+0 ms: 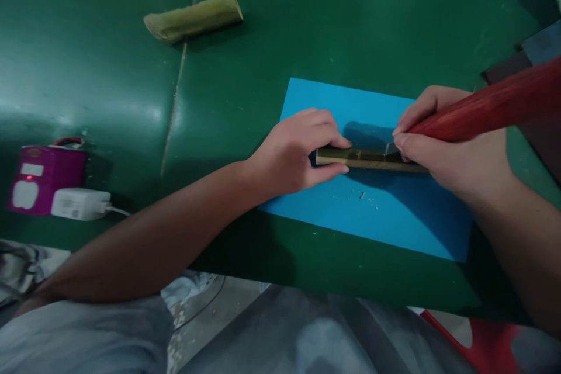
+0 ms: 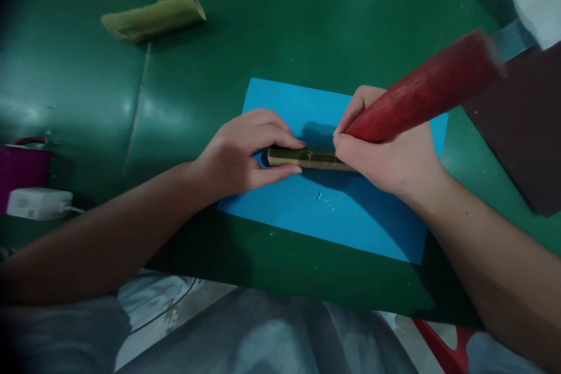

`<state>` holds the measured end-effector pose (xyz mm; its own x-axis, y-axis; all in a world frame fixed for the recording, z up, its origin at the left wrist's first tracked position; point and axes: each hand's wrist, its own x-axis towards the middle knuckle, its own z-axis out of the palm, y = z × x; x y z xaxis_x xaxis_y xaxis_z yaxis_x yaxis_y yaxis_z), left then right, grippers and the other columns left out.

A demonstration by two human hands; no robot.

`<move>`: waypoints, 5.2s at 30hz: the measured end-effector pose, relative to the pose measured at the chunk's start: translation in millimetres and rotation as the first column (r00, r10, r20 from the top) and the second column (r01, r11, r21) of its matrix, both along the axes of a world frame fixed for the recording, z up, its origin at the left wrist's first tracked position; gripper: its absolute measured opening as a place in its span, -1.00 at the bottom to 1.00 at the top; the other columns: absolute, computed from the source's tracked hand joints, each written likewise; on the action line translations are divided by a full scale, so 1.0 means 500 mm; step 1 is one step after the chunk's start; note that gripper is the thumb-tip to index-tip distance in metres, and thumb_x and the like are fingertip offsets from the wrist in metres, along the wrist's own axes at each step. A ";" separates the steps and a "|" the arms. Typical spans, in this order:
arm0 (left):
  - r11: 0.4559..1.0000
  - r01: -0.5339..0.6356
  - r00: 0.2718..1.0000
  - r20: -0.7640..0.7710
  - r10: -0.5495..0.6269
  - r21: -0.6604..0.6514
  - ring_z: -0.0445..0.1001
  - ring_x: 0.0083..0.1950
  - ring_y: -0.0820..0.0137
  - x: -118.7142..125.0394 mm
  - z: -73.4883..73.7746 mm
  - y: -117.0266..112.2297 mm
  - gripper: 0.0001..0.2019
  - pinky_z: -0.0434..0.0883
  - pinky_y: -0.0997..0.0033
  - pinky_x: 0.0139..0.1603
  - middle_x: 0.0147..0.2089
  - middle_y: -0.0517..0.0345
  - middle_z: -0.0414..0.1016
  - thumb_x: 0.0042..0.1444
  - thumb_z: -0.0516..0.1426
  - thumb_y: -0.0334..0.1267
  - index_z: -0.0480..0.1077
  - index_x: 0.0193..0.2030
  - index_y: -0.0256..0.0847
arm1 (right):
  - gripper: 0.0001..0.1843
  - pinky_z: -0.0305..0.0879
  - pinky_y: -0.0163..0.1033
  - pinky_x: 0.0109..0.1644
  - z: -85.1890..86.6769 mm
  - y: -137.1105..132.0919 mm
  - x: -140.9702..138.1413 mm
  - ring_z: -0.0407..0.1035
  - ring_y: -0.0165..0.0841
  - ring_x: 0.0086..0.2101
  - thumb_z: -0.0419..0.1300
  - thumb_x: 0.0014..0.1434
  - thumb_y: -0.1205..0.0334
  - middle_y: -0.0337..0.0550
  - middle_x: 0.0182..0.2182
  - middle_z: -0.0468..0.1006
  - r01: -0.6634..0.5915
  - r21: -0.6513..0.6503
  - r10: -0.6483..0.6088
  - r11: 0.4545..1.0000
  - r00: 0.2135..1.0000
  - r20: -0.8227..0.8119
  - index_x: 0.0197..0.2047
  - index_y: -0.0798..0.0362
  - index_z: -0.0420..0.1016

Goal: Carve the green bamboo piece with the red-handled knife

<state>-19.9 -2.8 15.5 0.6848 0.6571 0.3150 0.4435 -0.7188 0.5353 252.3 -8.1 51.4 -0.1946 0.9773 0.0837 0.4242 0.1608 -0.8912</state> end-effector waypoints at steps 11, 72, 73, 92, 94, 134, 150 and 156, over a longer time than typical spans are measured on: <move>1.000 0.005 1.000 -0.002 -0.005 -0.006 0.66 0.05 0.19 0.002 0.002 -0.001 -0.79 0.54 0.15 0.12 -0.03 0.01 0.71 0.42 0.34 -0.15 0.61 0.07 -0.19 | -0.77 0.40 -0.06 -0.33 -0.001 0.006 -0.007 0.49 -0.23 -0.41 0.38 -0.02 0.40 -0.23 -0.49 0.59 0.014 -0.009 -0.014 1.000 0.997 -0.070 -0.51 -0.14 0.50; 0.999 -0.015 0.999 -0.050 0.013 -0.040 0.66 0.04 0.21 0.007 0.004 0.000 -0.83 0.54 0.16 0.11 -0.04 0.05 0.71 0.38 0.33 -0.16 0.58 0.04 -0.11 | -0.87 0.62 -0.02 -0.10 0.017 -0.007 -0.017 0.63 -0.21 -0.30 0.42 0.10 0.25 -0.28 -0.40 0.66 -0.061 -0.035 0.062 0.998 0.998 0.016 -0.42 -0.18 0.61; 0.999 -0.023 0.998 -0.052 0.021 -0.044 0.66 0.04 0.21 0.007 0.004 -0.001 -0.84 0.54 0.16 0.12 -0.04 0.06 0.71 0.38 0.33 -0.17 0.58 0.03 -0.11 | -0.86 0.61 -0.02 -0.12 0.016 -0.007 -0.017 0.62 -0.22 -0.32 0.41 0.10 0.26 -0.28 -0.41 0.65 -0.061 -0.023 0.061 0.998 0.998 0.029 -0.43 -0.18 0.60; 0.999 0.001 0.999 -0.051 -0.002 -0.036 0.66 0.05 0.20 0.006 0.005 -0.001 -0.82 0.54 0.16 0.11 -0.03 0.03 0.71 0.43 0.31 -0.11 0.59 0.05 -0.12 | -0.86 0.63 -0.09 -0.13 -0.006 -0.004 -0.006 0.65 -0.24 -0.26 0.52 0.14 0.29 -0.31 -0.25 0.77 -0.055 -0.018 0.054 0.998 0.995 -0.079 -0.29 -0.18 0.73; 1.000 0.012 1.000 -0.019 -0.012 -0.010 0.65 0.03 0.20 0.005 0.002 0.000 -0.79 0.54 0.16 0.08 -0.05 0.02 0.70 0.44 0.30 -0.07 0.58 0.04 -0.13 | -0.87 0.66 -0.09 -0.11 -0.004 -0.003 -0.009 0.67 -0.24 -0.25 0.52 0.13 0.27 -0.32 -0.26 0.77 -0.056 -0.053 0.050 0.997 0.994 -0.093 -0.29 -0.18 0.75; 0.999 0.016 0.999 0.034 -0.017 0.032 0.65 0.00 0.20 0.004 -0.007 0.000 -0.81 0.53 0.18 0.04 -0.06 0.03 0.70 0.35 0.37 -0.19 0.60 0.03 -0.18 | -0.90 0.66 0.04 0.10 -0.018 -0.008 -0.015 0.66 -0.19 -0.27 0.44 0.15 0.08 -0.25 -0.34 0.74 -0.032 0.026 0.032 0.999 0.999 -0.002 -0.38 -0.16 0.70; 1.000 0.011 1.000 0.010 -0.011 0.025 0.66 0.00 0.20 0.006 0.000 -0.001 -0.84 0.55 0.17 0.05 -0.07 0.03 0.70 0.39 0.32 -0.17 0.59 0.01 -0.16 | -0.88 0.67 0.08 0.12 0.000 -0.007 -0.029 0.68 -0.14 -0.25 0.40 0.12 0.22 -0.25 -0.33 0.74 -0.027 0.004 0.027 1.000 0.998 0.057 -0.42 -0.17 0.60; 1.000 -0.024 1.000 -0.006 0.024 -0.008 0.67 0.01 0.20 0.005 -0.001 -0.004 -0.83 0.55 0.14 0.07 -0.07 0.04 0.71 0.36 0.36 -0.18 0.62 0.03 -0.13 | -0.85 0.55 -0.05 -0.25 -0.009 -0.011 -0.022 0.54 -0.21 -0.41 0.38 0.20 0.21 -0.24 -0.37 0.69 -0.115 0.101 0.101 0.988 0.986 0.134 -0.39 -0.18 0.57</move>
